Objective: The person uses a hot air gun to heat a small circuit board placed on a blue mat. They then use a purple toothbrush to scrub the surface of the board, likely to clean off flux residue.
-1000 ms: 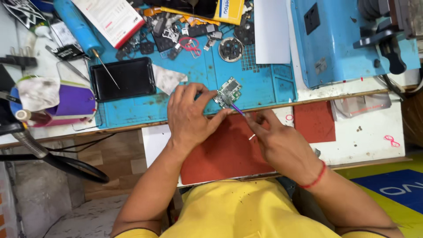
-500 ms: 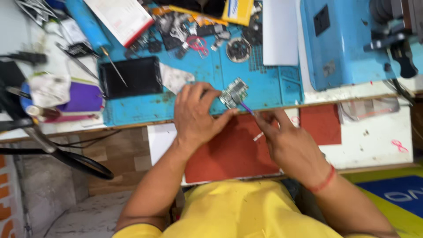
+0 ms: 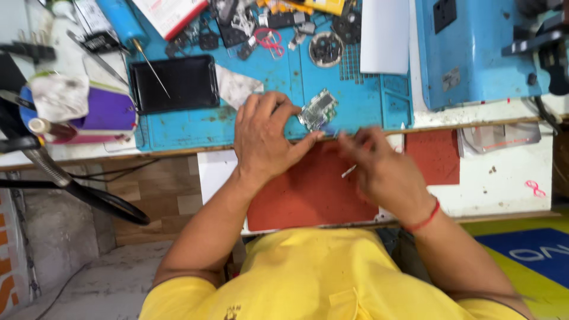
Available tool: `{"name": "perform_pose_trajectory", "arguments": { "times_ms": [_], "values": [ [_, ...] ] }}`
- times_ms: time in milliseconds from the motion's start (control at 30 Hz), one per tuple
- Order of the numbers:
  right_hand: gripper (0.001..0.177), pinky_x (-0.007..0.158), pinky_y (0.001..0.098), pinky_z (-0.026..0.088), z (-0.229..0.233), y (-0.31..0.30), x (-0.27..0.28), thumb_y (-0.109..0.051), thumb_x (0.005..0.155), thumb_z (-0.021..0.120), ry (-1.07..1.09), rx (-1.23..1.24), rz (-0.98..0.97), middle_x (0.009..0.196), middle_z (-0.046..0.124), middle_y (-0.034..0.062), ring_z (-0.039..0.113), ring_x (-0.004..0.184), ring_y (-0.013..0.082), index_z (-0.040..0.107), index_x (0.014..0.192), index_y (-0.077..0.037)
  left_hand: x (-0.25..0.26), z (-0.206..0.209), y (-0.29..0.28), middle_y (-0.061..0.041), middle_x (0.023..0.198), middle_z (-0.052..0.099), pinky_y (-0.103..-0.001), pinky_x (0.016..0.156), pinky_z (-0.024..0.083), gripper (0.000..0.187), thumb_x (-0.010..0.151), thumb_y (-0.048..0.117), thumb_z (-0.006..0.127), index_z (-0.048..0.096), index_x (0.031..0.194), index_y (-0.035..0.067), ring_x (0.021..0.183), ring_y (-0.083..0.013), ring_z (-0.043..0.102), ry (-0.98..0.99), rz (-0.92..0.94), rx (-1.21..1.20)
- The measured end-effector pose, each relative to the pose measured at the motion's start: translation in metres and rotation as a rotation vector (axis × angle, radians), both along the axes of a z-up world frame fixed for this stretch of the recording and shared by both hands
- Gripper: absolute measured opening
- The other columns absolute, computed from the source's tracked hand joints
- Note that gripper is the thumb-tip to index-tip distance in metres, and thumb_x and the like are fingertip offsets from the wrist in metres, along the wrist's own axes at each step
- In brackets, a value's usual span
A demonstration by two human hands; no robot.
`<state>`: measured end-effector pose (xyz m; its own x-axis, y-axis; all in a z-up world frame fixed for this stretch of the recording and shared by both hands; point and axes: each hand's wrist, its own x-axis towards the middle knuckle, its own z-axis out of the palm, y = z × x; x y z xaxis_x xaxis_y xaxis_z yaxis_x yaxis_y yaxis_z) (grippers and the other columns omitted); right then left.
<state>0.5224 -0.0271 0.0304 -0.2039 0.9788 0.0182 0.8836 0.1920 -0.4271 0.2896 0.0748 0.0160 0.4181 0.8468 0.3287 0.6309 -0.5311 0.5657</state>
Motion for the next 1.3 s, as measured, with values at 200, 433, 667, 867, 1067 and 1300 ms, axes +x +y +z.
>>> {"name": "perform_pose_trajectory", "arguments": {
  "times_ms": [200, 433, 667, 867, 1067, 1300],
  "values": [
    [0.057, 0.051, 0.0419, 0.051, 0.002, 0.011, 0.001, -0.002, 0.080, 0.064, -0.110, 0.004, 0.057, 0.113, 0.061, 0.0096, 0.063, 0.060, 0.0296, 0.065, 0.135, -0.013, 0.000, 0.000, 0.000, -0.005, 0.104, 0.062, -0.044, 0.088, 0.045, 0.047, 0.072, 0.046, 0.090, 0.071, 0.096, 0.010, 0.102, -0.0290, 0.056, -0.005, 0.016, -0.038],
    [0.049, 0.050, 0.0410, 0.050, 0.007, 0.021, 0.004, -0.013, 0.087, 0.070, -0.198, 0.098, 0.053, 0.110, 0.059, 0.0099, 0.061, 0.058, 0.0289, 0.066, 0.136, -0.012, 0.001, 0.005, 0.008, -0.005, 0.108, 0.063, -0.044, 0.092, 0.045, 0.056, 0.075, 0.047, 0.089, 0.068, 0.111, 0.009, 0.104, -0.0299, 0.056, -0.035, 0.015, 0.022],
    [0.052, 0.049, 0.0406, 0.051, 0.011, 0.017, -0.007, -0.011, 0.081, 0.070, -0.167, 0.048, 0.028, 0.106, 0.060, 0.0085, 0.064, 0.061, 0.0270, 0.067, 0.132, -0.012, -0.002, 0.001, 0.008, -0.007, 0.105, 0.063, -0.045, 0.087, 0.043, 0.066, 0.074, 0.048, 0.089, 0.066, 0.120, 0.007, 0.100, -0.0301, 0.056, -0.032, 0.020, -0.044],
    [0.053, 0.055, 0.0428, 0.053, 0.017, 0.019, 0.001, -0.008, 0.080, 0.070, -0.070, 0.011, 0.054, 0.107, 0.061, 0.0100, 0.064, 0.067, 0.0312, 0.068, 0.133, -0.012, -0.005, -0.005, 0.008, -0.006, 0.108, 0.062, -0.044, 0.090, 0.044, 0.057, 0.075, 0.049, 0.090, 0.069, 0.112, 0.011, 0.104, -0.0292, 0.055, -0.021, -0.004, -0.022],
    [0.046, 0.057, 0.0435, 0.052, 0.038, 0.025, -0.012, -0.004, 0.088, 0.066, -0.108, -0.036, -0.006, 0.107, 0.062, 0.0068, 0.065, 0.070, 0.0312, 0.070, 0.132, -0.017, -0.004, -0.002, 0.012, -0.005, 0.109, 0.061, -0.044, 0.091, 0.044, 0.057, 0.072, 0.048, 0.092, 0.069, 0.110, 0.013, 0.106, -0.0292, 0.055, -0.027, -0.006, -0.043],
    [0.057, 0.053, 0.0413, 0.053, 0.062, 0.034, -0.032, -0.004, 0.079, 0.064, -0.179, -0.056, 0.104, 0.110, 0.062, 0.0127, 0.066, 0.071, 0.0317, 0.066, 0.136, -0.008, 0.000, 0.004, 0.010, -0.008, 0.117, 0.058, -0.046, 0.094, 0.044, 0.076, 0.068, 0.045, 0.096, 0.062, 0.125, 0.009, 0.110, -0.0309, 0.055, -0.055, 0.023, -0.100]
  ]
}}
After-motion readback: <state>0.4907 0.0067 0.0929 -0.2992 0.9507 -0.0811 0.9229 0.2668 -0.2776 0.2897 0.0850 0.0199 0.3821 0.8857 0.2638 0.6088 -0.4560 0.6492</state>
